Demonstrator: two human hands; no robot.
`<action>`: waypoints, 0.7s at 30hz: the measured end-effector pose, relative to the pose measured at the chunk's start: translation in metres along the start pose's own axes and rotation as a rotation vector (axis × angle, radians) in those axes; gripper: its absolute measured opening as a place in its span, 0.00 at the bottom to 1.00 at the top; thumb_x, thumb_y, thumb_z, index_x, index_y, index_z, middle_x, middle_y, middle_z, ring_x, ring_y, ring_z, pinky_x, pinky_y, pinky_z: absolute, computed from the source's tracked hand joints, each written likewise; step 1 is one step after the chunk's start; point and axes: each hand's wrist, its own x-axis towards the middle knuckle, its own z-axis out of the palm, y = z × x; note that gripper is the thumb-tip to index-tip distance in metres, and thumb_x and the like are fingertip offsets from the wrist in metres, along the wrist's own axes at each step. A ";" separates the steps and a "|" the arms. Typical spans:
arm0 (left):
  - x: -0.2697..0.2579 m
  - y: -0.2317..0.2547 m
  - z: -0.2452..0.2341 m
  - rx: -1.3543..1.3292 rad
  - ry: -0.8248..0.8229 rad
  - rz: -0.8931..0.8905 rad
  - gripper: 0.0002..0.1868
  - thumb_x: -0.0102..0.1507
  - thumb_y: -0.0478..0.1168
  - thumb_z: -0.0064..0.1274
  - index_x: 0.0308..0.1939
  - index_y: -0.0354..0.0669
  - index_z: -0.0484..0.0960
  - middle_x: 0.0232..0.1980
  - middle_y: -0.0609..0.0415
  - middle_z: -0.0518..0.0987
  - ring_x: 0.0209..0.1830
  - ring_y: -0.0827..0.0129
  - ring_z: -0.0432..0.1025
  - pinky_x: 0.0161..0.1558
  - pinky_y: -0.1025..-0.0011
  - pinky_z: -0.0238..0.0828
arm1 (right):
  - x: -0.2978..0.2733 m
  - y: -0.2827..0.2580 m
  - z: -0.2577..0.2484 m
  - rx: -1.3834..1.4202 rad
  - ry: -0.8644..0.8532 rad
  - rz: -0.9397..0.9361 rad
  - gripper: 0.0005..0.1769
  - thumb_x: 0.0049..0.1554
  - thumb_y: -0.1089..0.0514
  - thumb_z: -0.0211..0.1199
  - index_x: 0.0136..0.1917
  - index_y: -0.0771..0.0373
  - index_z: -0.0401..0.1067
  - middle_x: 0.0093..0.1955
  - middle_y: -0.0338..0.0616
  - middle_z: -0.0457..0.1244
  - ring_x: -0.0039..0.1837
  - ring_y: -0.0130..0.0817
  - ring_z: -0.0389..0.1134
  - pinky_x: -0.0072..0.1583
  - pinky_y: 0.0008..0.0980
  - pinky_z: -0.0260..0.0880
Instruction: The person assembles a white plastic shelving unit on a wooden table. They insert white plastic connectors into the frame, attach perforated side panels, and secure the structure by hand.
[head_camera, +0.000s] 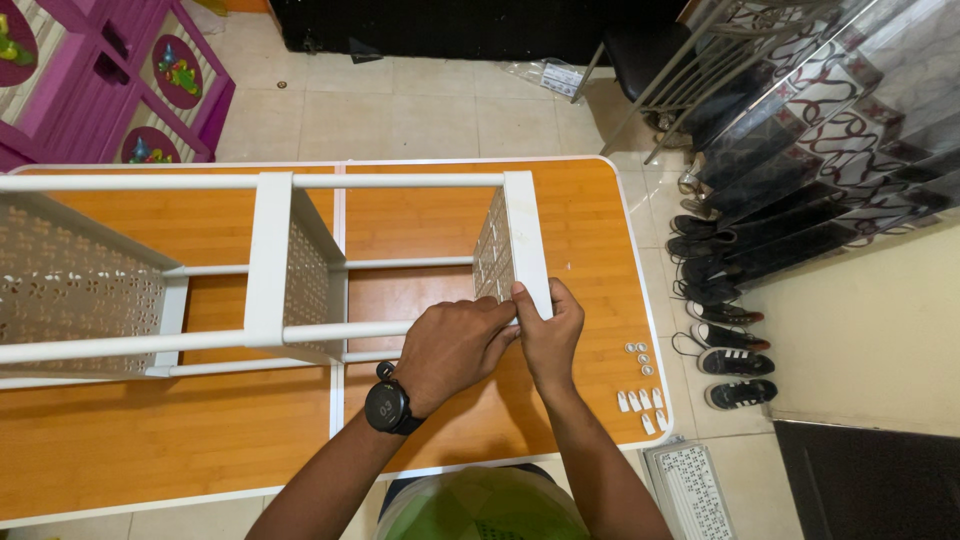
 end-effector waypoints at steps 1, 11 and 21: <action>0.000 0.000 0.000 -0.008 0.007 0.002 0.10 0.64 0.45 0.56 0.38 0.42 0.78 0.31 0.50 0.79 0.28 0.52 0.76 0.29 0.58 0.72 | 0.000 0.000 0.000 0.002 0.000 -0.010 0.11 0.61 0.59 0.67 0.39 0.65 0.70 0.34 0.32 0.62 0.36 0.16 0.59 0.37 0.21 0.60; 0.003 0.000 -0.001 -0.002 0.001 -0.009 0.10 0.64 0.45 0.57 0.39 0.42 0.79 0.30 0.49 0.79 0.27 0.52 0.76 0.29 0.58 0.72 | 0.002 -0.002 0.004 0.029 0.043 0.011 0.12 0.59 0.60 0.69 0.37 0.66 0.70 0.32 0.32 0.62 0.34 0.17 0.58 0.34 0.22 0.58; 0.004 -0.003 0.003 0.021 0.004 0.002 0.11 0.64 0.46 0.56 0.39 0.42 0.78 0.31 0.49 0.79 0.27 0.51 0.76 0.29 0.57 0.72 | 0.003 -0.002 0.005 0.048 0.041 0.004 0.13 0.59 0.59 0.69 0.37 0.66 0.71 0.33 0.33 0.62 0.35 0.17 0.59 0.35 0.22 0.59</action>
